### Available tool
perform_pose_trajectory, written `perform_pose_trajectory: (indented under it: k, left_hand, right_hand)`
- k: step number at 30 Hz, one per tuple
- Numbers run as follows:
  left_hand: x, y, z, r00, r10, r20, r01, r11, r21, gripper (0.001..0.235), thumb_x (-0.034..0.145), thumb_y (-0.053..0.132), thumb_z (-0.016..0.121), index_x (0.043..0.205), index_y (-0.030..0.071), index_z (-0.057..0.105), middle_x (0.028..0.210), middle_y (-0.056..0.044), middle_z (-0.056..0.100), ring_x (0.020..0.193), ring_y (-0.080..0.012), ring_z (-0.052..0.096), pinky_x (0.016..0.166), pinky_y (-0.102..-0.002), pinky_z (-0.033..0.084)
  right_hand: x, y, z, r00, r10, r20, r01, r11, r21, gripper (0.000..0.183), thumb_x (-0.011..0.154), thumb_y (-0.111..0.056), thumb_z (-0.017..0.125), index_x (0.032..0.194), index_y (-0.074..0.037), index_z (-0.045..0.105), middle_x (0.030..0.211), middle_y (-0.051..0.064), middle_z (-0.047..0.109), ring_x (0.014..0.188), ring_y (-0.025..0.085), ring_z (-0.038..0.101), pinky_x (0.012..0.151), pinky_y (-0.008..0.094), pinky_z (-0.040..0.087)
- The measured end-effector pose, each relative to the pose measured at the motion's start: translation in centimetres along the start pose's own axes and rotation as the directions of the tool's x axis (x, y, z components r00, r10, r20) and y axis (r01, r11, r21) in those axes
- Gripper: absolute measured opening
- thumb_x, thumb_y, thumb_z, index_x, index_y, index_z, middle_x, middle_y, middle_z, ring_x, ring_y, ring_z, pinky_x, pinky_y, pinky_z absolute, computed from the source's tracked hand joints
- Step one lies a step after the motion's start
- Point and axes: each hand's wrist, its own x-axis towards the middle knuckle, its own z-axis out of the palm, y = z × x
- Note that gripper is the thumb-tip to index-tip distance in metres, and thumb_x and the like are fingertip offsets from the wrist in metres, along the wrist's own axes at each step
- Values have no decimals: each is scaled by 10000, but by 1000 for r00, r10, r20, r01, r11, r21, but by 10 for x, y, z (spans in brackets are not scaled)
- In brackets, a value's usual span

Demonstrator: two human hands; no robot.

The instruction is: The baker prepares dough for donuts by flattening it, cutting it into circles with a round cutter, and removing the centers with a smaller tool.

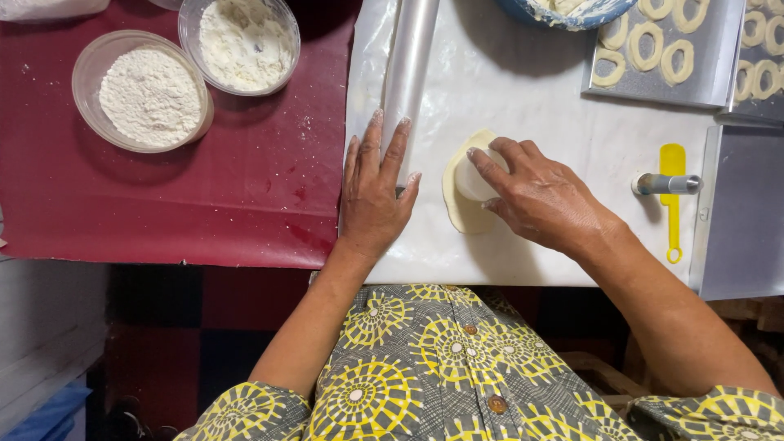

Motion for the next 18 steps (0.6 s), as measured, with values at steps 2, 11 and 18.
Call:
perform_pose_trajectory:
  k: [2,11,18]
  left_hand:
    - [0,0,1,1000,-6,4,6,1000,-3,829,933,229,760,1625,182,305,1644,-226,312,1509,-370,384,1258,-550,299]
    - [0,-2,0,1000,-13,-3,13,1000,-4,837,933,232,766,1627,189,301,1640,-226,315,1512,-368,387,1261,-552,303]
    - [1,-2,1,1000,-10,-5,10,1000,-6,824,941,239,760,1626,190,304,1645,-226,315,1513,-366,385,1263,-544,301]
  right_hand:
    - [1,1,2,1000,-5,1,5,1000,-5,736,770,-223,801,1421,-29,517,1369,239,540,1171,386,589,900,449,552]
    - [4,2,7,1000,-17,-14,17,1000,0,719,779,-234,797,1380,51,524,1280,267,565,1105,391,608,884,447,557]
    - [4,1,8,999,38,-17,-37,999,32,700,814,-279,792,1359,73,531,1189,270,591,1020,407,649,840,452,565]
